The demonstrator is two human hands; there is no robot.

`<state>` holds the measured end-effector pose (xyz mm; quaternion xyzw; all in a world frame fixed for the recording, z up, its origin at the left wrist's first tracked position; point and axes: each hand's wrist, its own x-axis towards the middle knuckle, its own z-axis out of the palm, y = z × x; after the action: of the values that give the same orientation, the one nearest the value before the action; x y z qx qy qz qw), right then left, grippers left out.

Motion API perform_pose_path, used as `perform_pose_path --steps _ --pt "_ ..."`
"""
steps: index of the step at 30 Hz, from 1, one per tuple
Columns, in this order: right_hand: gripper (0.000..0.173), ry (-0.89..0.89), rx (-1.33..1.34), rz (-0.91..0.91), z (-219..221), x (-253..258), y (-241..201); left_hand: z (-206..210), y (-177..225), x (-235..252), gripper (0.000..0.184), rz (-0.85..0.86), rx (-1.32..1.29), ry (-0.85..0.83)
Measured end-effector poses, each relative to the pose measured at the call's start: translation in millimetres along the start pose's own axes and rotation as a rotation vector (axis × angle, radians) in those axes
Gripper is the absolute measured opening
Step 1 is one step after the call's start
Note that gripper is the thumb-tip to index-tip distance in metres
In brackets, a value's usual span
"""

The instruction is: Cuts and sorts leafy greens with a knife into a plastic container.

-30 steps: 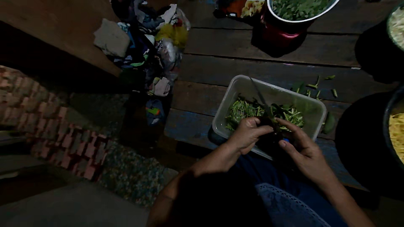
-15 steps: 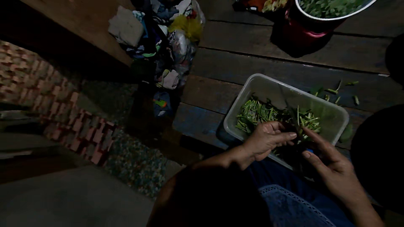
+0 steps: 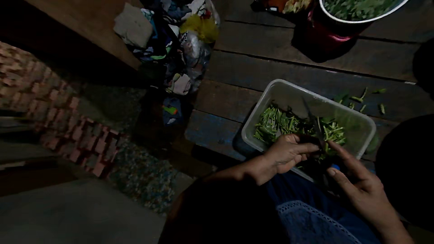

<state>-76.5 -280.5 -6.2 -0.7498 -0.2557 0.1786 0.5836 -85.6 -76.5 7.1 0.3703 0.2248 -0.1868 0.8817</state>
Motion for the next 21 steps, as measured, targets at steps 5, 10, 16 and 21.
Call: perform_pose_path --steps 5,10,16,21 --pt "0.052 0.015 -0.010 0.001 3 1 -5 -1 4 2 0.022 -0.074 0.035 -0.006" --pt "0.052 0.102 -0.059 0.179 1 0 -13 -7 14 3 0.017 0.043 0.586 -0.164" --pt "0.048 0.101 -0.099 0.348 -3 5 -15 -19 74 34 0.028 0.148 1.582 -0.079" --pt "0.054 0.135 0.001 0.272 -4 3 -5 -35 76 80 0.029 0.038 1.929 -0.166"
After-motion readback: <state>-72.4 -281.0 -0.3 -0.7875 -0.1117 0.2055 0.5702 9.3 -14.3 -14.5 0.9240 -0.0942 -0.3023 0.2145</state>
